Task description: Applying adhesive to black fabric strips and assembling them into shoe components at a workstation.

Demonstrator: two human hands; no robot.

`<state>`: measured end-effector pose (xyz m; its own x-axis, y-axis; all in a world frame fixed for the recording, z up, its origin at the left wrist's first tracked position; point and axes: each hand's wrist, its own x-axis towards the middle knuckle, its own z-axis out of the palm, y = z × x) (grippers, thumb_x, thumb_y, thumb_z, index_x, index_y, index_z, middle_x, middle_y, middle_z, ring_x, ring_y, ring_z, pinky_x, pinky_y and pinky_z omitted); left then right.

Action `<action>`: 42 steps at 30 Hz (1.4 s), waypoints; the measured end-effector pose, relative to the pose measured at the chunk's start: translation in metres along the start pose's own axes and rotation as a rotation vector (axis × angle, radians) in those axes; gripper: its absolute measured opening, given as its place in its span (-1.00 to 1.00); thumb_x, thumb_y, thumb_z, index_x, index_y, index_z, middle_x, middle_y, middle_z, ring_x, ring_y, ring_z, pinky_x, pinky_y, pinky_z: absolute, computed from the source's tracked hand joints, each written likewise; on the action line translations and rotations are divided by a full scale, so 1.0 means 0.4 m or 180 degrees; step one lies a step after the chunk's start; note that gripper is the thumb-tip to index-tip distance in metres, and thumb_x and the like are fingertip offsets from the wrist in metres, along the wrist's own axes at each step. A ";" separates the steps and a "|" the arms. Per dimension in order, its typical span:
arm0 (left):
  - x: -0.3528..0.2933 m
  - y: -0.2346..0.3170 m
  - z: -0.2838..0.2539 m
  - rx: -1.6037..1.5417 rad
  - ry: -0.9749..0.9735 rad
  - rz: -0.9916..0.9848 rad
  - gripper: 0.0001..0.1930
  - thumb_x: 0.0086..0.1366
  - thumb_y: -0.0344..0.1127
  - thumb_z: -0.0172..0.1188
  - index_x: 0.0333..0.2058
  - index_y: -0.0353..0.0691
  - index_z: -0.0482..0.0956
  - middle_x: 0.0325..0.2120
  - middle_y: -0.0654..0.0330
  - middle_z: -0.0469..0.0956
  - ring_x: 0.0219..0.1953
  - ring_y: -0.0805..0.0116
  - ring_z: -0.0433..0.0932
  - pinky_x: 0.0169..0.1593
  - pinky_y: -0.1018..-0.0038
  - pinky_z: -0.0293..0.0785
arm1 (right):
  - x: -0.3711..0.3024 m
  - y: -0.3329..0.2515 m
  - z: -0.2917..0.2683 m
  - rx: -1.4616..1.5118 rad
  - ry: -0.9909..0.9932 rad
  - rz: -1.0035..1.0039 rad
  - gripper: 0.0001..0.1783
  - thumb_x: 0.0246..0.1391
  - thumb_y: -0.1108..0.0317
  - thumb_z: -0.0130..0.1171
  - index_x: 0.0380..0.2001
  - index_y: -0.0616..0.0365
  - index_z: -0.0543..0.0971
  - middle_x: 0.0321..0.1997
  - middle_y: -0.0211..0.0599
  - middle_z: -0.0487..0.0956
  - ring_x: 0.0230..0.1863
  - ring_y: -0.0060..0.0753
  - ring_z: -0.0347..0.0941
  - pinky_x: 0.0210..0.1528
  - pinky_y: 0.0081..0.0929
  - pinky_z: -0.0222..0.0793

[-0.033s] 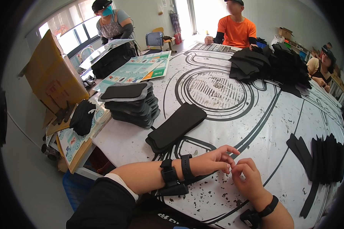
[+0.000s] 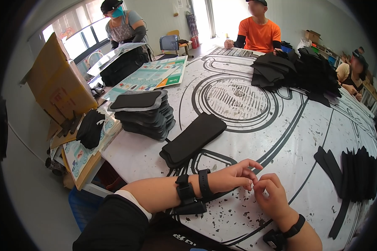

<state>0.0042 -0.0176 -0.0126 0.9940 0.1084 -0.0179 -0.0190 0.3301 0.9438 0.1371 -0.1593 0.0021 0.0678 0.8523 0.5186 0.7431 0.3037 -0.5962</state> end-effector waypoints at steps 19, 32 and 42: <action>0.001 0.008 0.003 0.0032 -0.0064 -0.0085 -0.50 0.15 -0.49 -0.05 0.09 -0.23 0.08 -0.35 0.24 0.42 -0.31 0.55 0.40 -0.20 0.61 0.36 | 0.002 -0.004 -0.002 -0.0198 -0.0012 -0.0226 -0.79 -0.27 0.63 0.20 -0.49 0.14 0.47 -0.42 -0.29 0.43 -0.39 -0.29 0.40 -0.38 -0.49 0.34; -0.002 0.010 0.004 0.0028 -0.0038 -0.0071 -0.49 0.15 -0.49 -0.05 0.09 -0.24 0.07 -0.40 0.27 0.42 -0.36 0.54 0.41 -0.25 0.63 0.34 | 0.003 -0.015 -0.003 -0.0154 0.0033 -0.0075 -0.81 -0.27 0.62 0.23 -0.52 0.12 0.51 -0.45 -0.31 0.46 -0.40 -0.32 0.42 -0.39 -0.50 0.35; 0.000 0.010 0.004 -0.0077 -0.0030 -0.0071 -0.50 0.15 -0.49 -0.05 0.09 -0.23 0.08 -0.39 0.27 0.42 -0.38 0.54 0.42 -0.26 0.62 0.35 | 0.003 -0.016 -0.007 -0.0275 0.0090 -0.0146 -0.81 -0.28 0.62 0.23 -0.53 0.12 0.52 -0.47 -0.33 0.44 -0.44 -0.33 0.38 -0.44 -0.51 0.32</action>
<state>0.0044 -0.0177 -0.0083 0.9951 0.0918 -0.0355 0.0006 0.3550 0.9349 0.1341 -0.1615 0.0083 0.0503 0.8257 0.5619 0.8004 0.3032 -0.5172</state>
